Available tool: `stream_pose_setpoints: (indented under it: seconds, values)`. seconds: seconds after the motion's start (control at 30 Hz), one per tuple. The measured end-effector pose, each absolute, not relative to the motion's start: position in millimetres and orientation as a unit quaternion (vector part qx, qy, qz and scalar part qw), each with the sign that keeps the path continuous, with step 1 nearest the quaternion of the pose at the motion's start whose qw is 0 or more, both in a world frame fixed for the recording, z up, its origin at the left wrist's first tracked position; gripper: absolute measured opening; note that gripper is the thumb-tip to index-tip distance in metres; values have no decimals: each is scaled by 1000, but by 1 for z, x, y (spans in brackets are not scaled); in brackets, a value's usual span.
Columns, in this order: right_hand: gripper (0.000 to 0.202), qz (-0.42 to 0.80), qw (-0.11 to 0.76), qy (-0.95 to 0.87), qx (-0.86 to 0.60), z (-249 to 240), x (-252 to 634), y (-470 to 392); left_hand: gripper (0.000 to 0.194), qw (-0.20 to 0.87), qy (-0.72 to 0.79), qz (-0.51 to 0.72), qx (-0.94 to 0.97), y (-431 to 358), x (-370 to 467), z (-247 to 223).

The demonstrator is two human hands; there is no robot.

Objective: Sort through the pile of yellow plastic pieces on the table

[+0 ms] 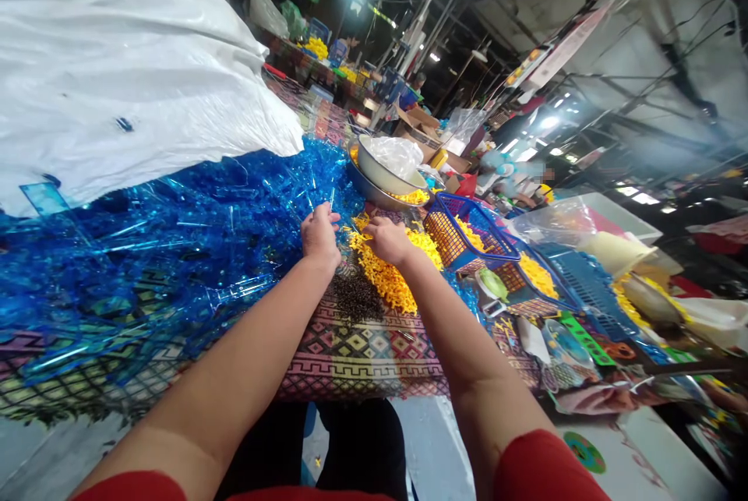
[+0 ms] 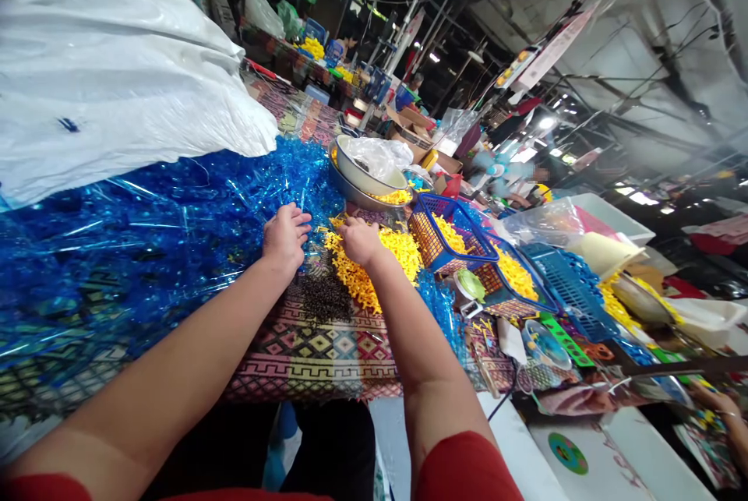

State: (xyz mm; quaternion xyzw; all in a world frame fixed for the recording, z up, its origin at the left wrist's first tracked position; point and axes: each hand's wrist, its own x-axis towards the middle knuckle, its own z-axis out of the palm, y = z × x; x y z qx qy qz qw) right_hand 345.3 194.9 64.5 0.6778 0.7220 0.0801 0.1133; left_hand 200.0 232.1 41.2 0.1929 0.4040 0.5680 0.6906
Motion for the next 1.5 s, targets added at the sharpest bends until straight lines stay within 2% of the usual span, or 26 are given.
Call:
stream_pose_setpoints:
  seconds: [0.17,0.43,0.67,0.87,1.0,1.2,1.5]
  values:
    - [34,54,109,718,685,42,333,203,32,693,404,564,196,233,200,40]
    - [43,49,109,708,696,38,338,202,32,695,407,558,200,232,200,42]
    - [28,75,152,723,670,44,340,192,31,695,410,556,200,231,199,44]
    - [26,137,186,662,713,73,369,176,31,694,408,560,197,232,199,43]
    - [27,153,137,651,730,74,366,182,30,690,408,565,194,231,200,42]
    - [32,77,44,698,710,41,336,208,31,684,409,572,193,232,201,40]
    - [25,28,-67,744,664,22,338,223,30,650,428,594,206,236,203,34]
